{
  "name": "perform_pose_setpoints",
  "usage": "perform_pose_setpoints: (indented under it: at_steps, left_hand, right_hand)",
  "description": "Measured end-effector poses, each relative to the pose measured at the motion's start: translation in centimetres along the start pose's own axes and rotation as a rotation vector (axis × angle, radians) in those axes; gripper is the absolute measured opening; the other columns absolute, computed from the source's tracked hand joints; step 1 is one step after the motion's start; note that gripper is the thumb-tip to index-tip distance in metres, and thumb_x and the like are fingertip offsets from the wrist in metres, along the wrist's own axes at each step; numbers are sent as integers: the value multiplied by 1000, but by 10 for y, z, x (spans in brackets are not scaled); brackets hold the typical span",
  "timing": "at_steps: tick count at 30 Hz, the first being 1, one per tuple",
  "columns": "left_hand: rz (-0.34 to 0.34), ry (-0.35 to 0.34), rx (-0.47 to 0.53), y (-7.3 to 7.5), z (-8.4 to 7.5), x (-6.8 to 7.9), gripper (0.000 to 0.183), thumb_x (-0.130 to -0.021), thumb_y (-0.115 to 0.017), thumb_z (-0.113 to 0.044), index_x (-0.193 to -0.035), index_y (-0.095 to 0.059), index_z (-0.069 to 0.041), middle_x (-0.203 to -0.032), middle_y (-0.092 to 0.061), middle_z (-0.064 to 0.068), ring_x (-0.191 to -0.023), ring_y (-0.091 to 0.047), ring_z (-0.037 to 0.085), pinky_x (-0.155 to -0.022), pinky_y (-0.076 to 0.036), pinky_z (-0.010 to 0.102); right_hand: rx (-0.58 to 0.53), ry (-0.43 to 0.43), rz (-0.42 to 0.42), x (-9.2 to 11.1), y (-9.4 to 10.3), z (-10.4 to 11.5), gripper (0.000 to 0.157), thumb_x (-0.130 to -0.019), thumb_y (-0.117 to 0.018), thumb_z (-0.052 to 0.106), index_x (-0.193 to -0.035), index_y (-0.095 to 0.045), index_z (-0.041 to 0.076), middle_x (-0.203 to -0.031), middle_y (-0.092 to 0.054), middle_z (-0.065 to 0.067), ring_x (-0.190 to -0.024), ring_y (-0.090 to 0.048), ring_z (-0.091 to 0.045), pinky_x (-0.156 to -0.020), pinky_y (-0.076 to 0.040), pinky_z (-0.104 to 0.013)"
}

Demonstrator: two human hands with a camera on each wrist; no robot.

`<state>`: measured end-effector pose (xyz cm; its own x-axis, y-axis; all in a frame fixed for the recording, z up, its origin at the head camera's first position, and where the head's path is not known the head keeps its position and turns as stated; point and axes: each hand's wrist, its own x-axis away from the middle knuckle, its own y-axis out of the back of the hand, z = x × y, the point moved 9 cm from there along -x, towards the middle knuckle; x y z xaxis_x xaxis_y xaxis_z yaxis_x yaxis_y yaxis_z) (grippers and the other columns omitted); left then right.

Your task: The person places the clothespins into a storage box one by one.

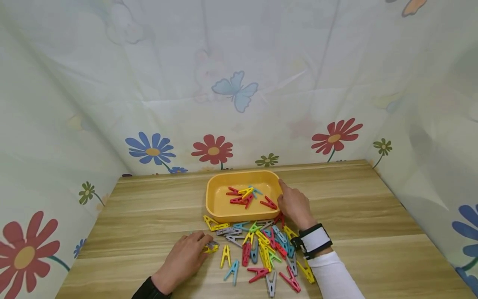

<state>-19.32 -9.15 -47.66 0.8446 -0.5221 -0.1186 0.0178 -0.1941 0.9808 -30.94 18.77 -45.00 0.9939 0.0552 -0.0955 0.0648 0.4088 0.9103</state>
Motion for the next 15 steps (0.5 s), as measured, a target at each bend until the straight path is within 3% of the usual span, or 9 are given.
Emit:
perform_pose_setpoints:
  at_steps: [6,15]
  left_hand:
    - [-19,-14,-6,5,-2,1,35,-79,-71,-20,-112,-60,-22,-99,-55,-6,-91,-54,13,-76,-46,44]
    - [-75,-31,-10,29,-7,-2,32,-80,-69,-20,-111,-63,-17,-102,-60,-4,-92,-54,14,-77,-47,39]
  right_hand:
    - [2,3,-3,0,0,1,54,-89,-52,15,-140,-35,5,-58,-45,-7,-50,-44,-22,-45,-37,-34]
    - [0,-3,3,-1,0,0,54,-89,-52,15,-140,-35,6,-58,-45,-7,-49,-43,-22,-45,-37,-34]
